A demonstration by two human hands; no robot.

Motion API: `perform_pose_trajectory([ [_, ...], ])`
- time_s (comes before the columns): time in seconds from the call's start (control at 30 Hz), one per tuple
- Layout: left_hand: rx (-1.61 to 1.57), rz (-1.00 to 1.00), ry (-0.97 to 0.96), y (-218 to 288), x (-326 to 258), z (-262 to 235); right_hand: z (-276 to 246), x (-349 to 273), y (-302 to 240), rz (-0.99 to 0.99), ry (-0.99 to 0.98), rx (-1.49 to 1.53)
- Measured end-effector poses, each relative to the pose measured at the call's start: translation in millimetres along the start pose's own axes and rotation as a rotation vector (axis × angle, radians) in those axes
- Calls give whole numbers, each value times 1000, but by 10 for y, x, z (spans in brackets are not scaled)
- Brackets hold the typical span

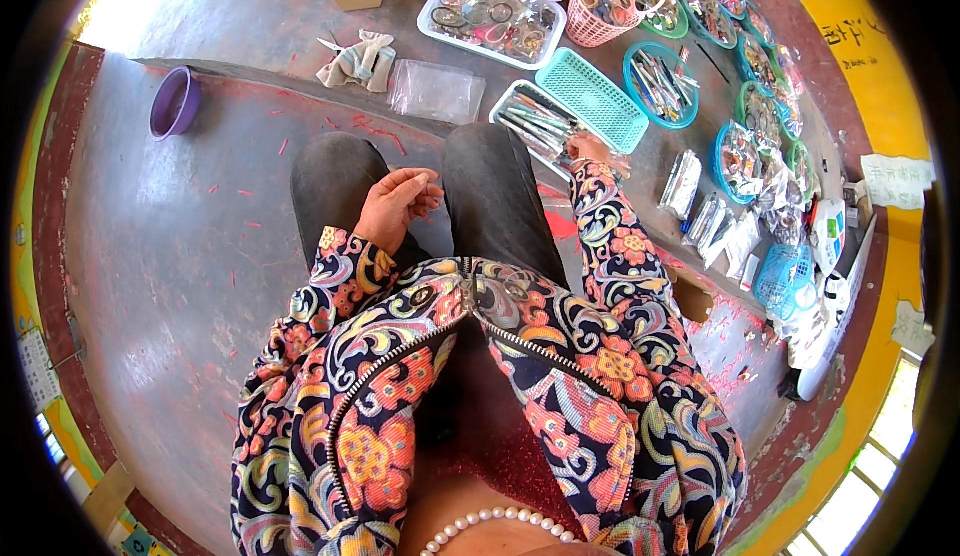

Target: The person sits on the floor and organizes craft supplies. They pick up small cylindrical items from a container, place them into a plastic bag, and then put the bag into a basket. They also handle small sticks and other items from various containers.

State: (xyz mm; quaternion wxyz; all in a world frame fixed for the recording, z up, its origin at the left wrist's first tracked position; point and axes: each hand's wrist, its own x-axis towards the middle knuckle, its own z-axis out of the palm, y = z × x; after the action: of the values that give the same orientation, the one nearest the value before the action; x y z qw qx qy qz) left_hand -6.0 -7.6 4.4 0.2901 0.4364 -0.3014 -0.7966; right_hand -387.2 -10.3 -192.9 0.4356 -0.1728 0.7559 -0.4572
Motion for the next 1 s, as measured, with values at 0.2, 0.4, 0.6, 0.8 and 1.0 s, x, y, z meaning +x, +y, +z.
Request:
perform_pose_trajectory([
  [0.2, 19, -15, -6, 38, 24, 61, -108, 40, 13, 12, -5, -274],
  [0.4, 18, -18, 12, 34, 11, 90, -29, -86, -57, -90, 405, -571],
  [0.6, 13, -30, 1, 90, -2, 204, -195, -37, 65, -290, 164, -746],
  [0.8, 2, -12, 58, -2, -77, 33, 70, -495, -331, -608, 85, -803],
  [1.0, 30, 3, -1, -16, 31, 2, 115, -400, -158, -589, 104, -871],
])
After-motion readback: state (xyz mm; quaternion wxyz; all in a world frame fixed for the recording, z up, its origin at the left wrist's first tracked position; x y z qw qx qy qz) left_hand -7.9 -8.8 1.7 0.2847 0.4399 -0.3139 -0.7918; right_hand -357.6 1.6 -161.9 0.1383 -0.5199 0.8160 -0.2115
